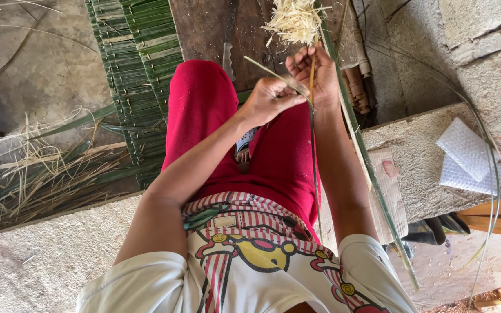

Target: Stripping thin fibers from plant stalks using a knife and hands

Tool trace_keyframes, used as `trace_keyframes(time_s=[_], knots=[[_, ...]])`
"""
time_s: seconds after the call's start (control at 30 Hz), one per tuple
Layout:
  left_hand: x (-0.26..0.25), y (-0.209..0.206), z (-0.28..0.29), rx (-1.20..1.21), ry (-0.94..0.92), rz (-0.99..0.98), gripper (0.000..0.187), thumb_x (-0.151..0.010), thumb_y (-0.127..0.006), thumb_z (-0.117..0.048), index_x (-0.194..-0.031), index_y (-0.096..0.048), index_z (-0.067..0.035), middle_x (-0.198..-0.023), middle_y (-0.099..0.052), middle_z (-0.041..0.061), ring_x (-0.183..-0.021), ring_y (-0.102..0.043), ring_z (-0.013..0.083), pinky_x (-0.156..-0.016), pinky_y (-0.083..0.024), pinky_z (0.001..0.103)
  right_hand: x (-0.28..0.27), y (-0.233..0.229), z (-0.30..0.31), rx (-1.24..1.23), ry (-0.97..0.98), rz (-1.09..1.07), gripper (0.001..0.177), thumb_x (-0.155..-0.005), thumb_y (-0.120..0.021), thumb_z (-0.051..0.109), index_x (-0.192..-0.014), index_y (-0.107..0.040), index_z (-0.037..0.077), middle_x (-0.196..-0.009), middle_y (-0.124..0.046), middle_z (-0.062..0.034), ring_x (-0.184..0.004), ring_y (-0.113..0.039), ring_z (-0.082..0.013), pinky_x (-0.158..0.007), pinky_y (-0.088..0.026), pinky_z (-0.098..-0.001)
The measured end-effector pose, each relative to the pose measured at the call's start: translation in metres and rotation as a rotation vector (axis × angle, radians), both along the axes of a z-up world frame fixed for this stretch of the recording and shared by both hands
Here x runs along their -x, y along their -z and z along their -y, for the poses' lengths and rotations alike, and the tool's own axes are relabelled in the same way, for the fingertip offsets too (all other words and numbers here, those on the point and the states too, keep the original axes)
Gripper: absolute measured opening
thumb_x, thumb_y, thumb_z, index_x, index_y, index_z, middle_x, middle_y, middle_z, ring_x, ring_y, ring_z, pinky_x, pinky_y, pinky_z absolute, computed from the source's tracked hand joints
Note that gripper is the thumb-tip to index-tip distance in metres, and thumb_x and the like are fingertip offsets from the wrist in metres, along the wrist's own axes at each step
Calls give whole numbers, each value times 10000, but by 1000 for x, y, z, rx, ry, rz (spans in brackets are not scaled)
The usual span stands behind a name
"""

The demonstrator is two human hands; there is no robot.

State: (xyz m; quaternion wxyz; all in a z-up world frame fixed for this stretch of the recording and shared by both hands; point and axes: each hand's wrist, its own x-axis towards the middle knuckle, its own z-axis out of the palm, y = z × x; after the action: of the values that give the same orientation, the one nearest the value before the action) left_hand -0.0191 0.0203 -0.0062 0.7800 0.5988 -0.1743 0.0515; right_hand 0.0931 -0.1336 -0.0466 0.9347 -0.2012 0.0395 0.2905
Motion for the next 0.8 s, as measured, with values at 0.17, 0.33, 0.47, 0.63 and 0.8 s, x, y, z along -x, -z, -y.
trace_keyframes(time_s=[0.17, 0.33, 0.47, 0.63, 0.8], knots=[[3, 26, 16, 71, 126, -192, 222, -871, -734, 109, -1070, -735, 11, -973, -767, 111, -848, -716, 128, -802, -625, 224, 3, 10, -7, 11, -34, 75, 197, -987, -695, 199, -872, -741, 46, -836, -770, -108, -807, -768, -215, -911, -642, -442], [0, 28, 11, 32, 66, -138, 183, -872, -754, 55, -1037, -756, -26, -960, -790, 122, -815, -741, 128, -798, -649, 221, 5, 8, -7, 156, -11, 120, 299, -954, -708, 323, -986, -750, 29, -898, -759, -121, -827, -737, -233, -859, -638, -452], [-11, 24, -5, 190, 48, -44, 183, -896, -765, 55, -1026, -763, -75, -971, -791, 106, -802, -758, 155, -845, -677, 251, 30, -35, -10, 343, -139, 350, 724, -898, -605, 655, -1266, -725, 42, -1137, -752, -148, -970, -738, -241, -811, -619, -334], [-20, 17, -19, 249, -58, -50, 198, -894, -758, 78, -1041, -762, -54, -1056, -775, 109, -911, -757, 174, -907, -673, 298, 46, -46, -25, 244, -194, 476, 683, -980, -554, 624, -1279, -699, 27, -1179, -709, -144, -1111, -672, -239, -1078, -520, -406], [-14, 11, -19, 258, -109, -64, 200, -893, -755, 86, -1039, -761, -50, -1048, -775, 80, -954, -755, 158, -939, -656, 279, 38, -50, -36, 99, -214, 446, 556, -1012, -565, 546, -1199, -764, 61, -1201, -720, -154, -1090, -699, -229, -1024, -557, -331]])
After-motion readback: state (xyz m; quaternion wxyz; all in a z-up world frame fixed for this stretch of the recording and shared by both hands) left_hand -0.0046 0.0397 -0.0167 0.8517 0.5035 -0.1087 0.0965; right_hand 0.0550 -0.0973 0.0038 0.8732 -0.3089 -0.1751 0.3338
